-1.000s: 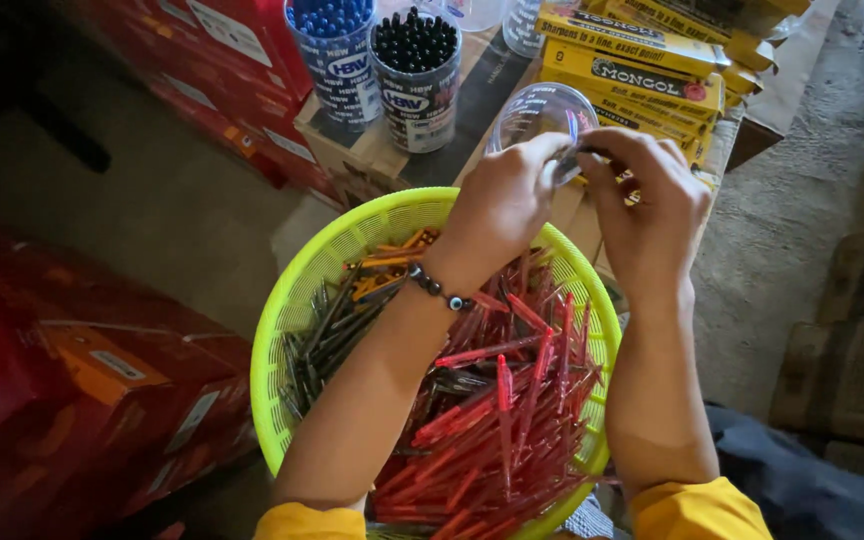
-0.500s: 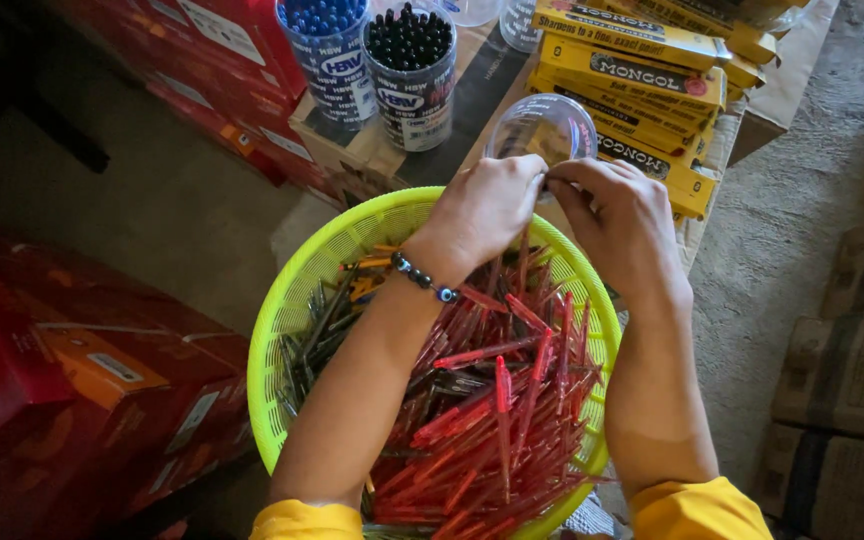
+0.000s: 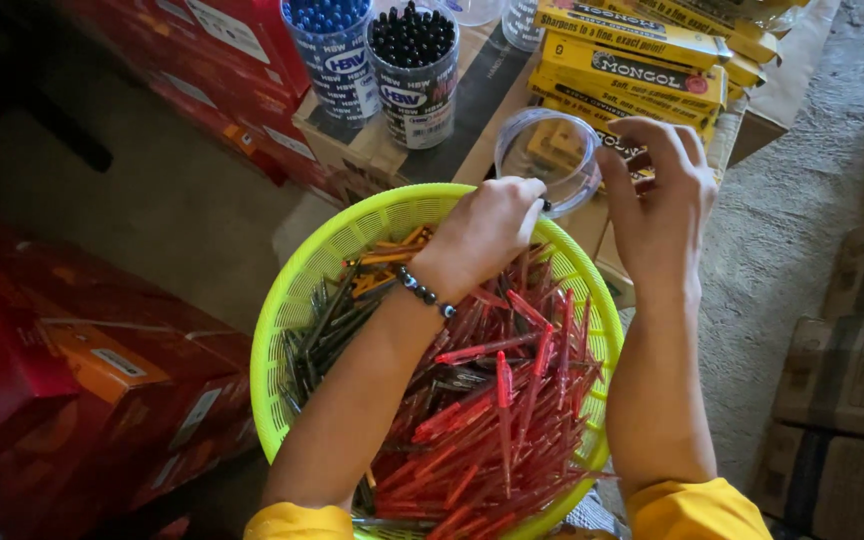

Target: The person sorts red and black pens from a yellow basket into clear plastic cups. They pick up pens from the basket, remove the caps, and place the pens into the cups.

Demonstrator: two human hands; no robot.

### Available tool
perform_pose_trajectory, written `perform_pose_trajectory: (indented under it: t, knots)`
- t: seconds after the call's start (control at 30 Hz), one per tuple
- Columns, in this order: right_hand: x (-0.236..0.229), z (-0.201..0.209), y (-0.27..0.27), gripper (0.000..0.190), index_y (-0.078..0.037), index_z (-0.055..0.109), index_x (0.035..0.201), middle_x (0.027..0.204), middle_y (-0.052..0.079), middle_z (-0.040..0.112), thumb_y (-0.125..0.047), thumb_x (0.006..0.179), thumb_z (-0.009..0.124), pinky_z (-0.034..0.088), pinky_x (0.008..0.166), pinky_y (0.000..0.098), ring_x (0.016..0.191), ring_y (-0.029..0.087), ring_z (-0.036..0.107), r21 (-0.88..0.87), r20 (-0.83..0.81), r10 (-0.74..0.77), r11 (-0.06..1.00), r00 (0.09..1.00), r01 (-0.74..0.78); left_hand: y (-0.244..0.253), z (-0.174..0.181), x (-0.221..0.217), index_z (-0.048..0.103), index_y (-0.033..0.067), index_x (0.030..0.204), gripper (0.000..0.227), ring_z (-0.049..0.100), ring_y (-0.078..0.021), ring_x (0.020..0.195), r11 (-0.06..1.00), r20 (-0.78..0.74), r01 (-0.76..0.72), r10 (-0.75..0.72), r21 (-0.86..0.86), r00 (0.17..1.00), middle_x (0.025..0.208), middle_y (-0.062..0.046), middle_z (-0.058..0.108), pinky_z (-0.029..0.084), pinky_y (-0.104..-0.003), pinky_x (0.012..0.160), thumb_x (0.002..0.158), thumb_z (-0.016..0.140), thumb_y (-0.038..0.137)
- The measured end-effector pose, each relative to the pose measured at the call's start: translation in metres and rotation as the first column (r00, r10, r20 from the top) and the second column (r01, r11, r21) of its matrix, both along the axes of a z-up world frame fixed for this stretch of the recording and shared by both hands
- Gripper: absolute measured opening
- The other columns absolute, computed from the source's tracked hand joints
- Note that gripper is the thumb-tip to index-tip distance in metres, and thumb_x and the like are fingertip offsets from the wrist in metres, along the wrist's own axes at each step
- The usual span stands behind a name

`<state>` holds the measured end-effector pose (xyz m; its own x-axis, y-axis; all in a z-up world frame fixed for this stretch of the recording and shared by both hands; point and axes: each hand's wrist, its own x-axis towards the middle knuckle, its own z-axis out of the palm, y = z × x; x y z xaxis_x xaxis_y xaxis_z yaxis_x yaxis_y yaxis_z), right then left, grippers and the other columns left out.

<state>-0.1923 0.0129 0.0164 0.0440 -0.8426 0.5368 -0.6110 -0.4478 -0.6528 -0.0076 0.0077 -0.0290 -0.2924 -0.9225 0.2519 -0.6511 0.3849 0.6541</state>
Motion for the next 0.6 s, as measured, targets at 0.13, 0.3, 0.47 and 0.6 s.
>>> perform_pose_trajectory:
  t: [0.13,0.3,0.47,0.6]
  knots:
    - [0.000,-0.004,-0.003,0.023,-0.003,0.070,0.125,0.114,0.014,0.067,-0.009,0.103,0.075,0.060,0.070,0.0299,0.089,0.018,0.072,0.019,-0.020,0.012,1.000,1.000,-0.012,-0.001,-0.002,0.003,0.068,0.0038,0.105,0.018,0.069,-0.0421,0.095,1.000,-0.002,0.009,-0.009,-0.010,1.000,0.101,-0.023,0.072,0.056,-0.051,0.081,0.098,0.057,0.016]
    - [0.005,-0.002,-0.003,0.021,-0.005,0.069,0.123,0.107,0.011,0.074,-0.009,0.103,0.071,0.057,0.069,0.0313,0.079,0.016,0.071,0.116,-0.041,0.048,0.992,0.998,-0.043,0.010,0.010,0.007,0.067,0.0034,0.116,0.023,0.070,-0.0395,0.098,0.989,-0.066,0.000,-0.009,-0.147,0.998,0.114,-0.018,0.071,0.057,-0.048,0.082,0.099,0.057,0.016]
    - [0.008,-0.004,-0.001,0.022,-0.006,0.069,0.123,0.103,0.011,0.076,-0.009,0.101,0.071,0.056,0.067,0.0322,0.071,0.016,0.071,0.112,-0.075,0.024,0.994,0.997,-0.015,0.019,0.019,0.015,0.067,0.0026,0.117,0.023,0.070,-0.0384,0.099,0.990,-0.054,-0.032,0.025,-0.136,0.998,0.116,-0.018,0.071,0.057,-0.047,0.083,0.099,0.056,0.013]
    - [0.016,-0.003,-0.002,0.023,-0.006,0.068,0.124,0.105,0.012,0.076,-0.009,0.102,0.071,0.057,0.069,0.0323,0.076,0.019,0.074,0.097,-0.063,0.042,0.995,0.997,-0.036,0.019,0.005,0.023,0.067,-0.0004,0.116,0.021,0.069,-0.0394,0.102,0.987,-0.049,-0.008,0.000,-0.162,0.999,0.116,-0.021,0.070,0.056,-0.046,0.087,0.100,0.057,0.009]
